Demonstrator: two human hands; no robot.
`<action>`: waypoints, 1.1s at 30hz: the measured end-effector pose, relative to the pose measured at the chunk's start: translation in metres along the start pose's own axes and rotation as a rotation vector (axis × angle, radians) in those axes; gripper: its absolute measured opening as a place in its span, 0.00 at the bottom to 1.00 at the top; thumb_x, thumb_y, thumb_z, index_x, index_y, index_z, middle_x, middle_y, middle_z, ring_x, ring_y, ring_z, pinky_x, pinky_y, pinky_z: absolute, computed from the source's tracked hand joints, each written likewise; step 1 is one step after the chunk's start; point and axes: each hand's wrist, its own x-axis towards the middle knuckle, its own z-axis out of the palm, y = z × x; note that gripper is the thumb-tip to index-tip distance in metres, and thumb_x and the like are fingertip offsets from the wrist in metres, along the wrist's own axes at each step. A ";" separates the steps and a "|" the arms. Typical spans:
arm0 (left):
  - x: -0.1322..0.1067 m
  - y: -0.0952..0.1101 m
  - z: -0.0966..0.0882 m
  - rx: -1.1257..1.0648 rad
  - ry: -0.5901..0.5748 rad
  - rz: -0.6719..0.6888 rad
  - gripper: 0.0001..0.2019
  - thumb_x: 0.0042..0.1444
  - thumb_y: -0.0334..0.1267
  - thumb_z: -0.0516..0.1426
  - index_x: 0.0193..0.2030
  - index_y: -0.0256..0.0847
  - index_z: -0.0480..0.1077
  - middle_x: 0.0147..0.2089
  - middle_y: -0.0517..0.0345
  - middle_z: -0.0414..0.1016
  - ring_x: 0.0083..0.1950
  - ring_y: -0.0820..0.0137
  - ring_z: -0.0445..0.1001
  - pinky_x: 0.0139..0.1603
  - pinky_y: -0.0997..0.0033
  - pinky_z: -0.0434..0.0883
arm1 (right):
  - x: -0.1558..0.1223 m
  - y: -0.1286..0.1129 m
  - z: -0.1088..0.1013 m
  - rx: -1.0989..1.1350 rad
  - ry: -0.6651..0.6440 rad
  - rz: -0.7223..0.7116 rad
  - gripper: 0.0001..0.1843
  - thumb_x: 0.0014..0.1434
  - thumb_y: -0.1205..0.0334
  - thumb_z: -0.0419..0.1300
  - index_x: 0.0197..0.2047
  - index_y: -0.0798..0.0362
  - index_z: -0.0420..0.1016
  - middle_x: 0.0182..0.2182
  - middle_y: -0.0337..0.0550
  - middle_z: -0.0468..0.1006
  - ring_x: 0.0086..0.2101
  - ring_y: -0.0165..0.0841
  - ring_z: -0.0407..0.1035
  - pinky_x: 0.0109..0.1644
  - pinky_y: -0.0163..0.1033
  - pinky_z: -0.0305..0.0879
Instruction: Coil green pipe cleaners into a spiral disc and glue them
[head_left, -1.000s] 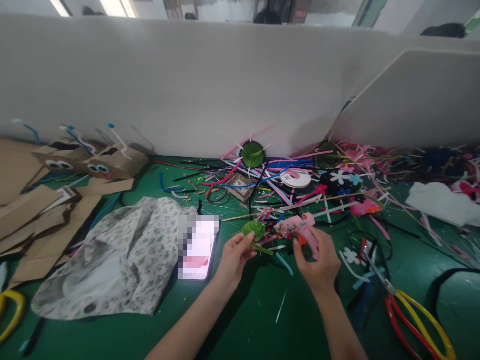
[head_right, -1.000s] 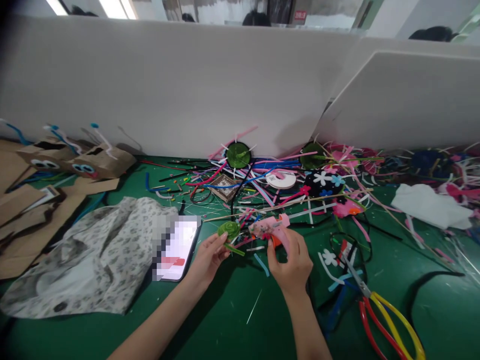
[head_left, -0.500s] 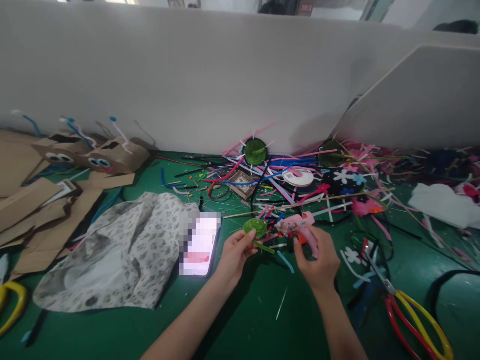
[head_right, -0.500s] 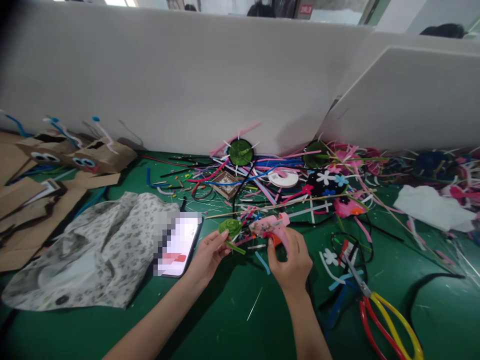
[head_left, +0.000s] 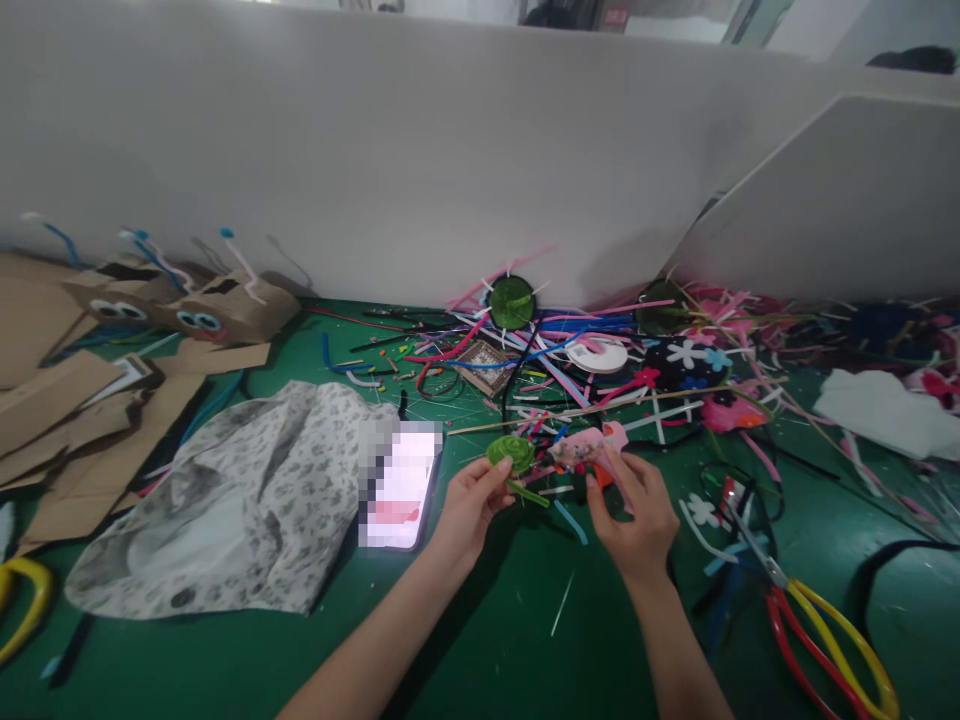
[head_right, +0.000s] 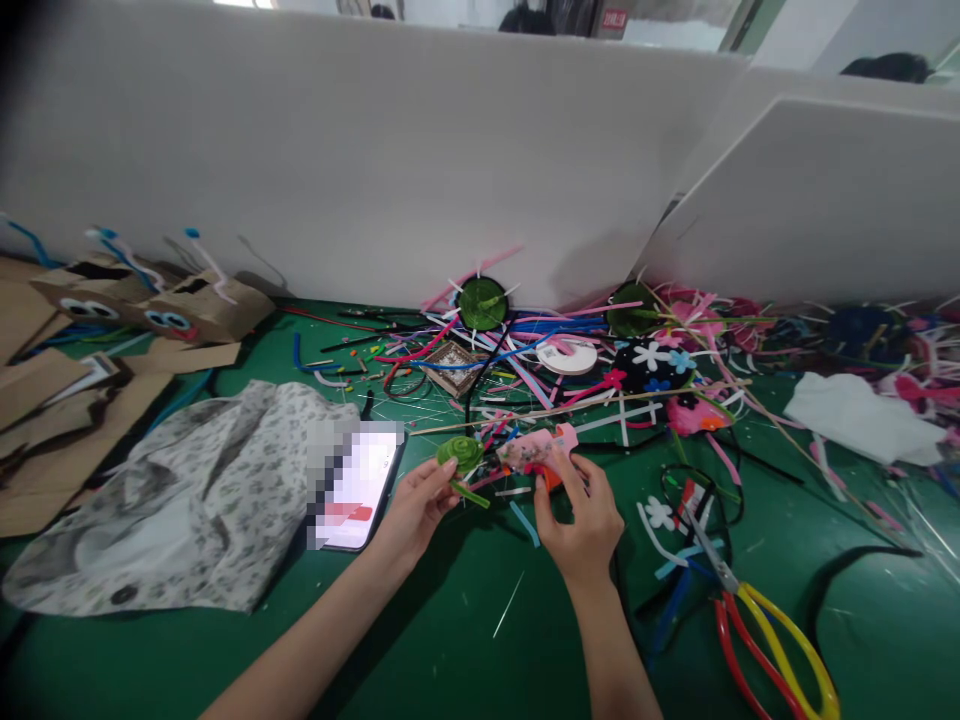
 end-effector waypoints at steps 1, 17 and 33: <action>0.000 0.000 0.000 -0.002 0.000 0.000 0.14 0.42 0.41 0.70 0.25 0.35 0.72 0.21 0.64 0.70 0.22 0.82 0.69 0.24 0.86 0.70 | 0.000 0.000 0.000 -0.001 0.002 -0.003 0.21 0.54 0.64 0.64 0.52 0.49 0.74 0.41 0.47 0.75 0.38 0.37 0.72 0.34 0.36 0.70; -0.001 0.002 0.002 -0.008 -0.015 -0.002 0.13 0.42 0.41 0.70 0.25 0.35 0.73 0.20 0.65 0.70 0.22 0.81 0.68 0.24 0.86 0.68 | -0.002 0.002 0.001 -0.028 -0.001 -0.006 0.20 0.54 0.62 0.64 0.52 0.48 0.74 0.42 0.47 0.75 0.37 0.36 0.73 0.32 0.36 0.70; -0.003 0.006 0.003 0.003 -0.020 0.026 0.14 0.42 0.42 0.70 0.23 0.35 0.72 0.20 0.64 0.70 0.22 0.80 0.68 0.23 0.84 0.68 | 0.006 0.002 -0.002 -0.040 0.123 0.004 0.19 0.53 0.63 0.65 0.50 0.49 0.75 0.41 0.48 0.73 0.36 0.36 0.72 0.34 0.39 0.72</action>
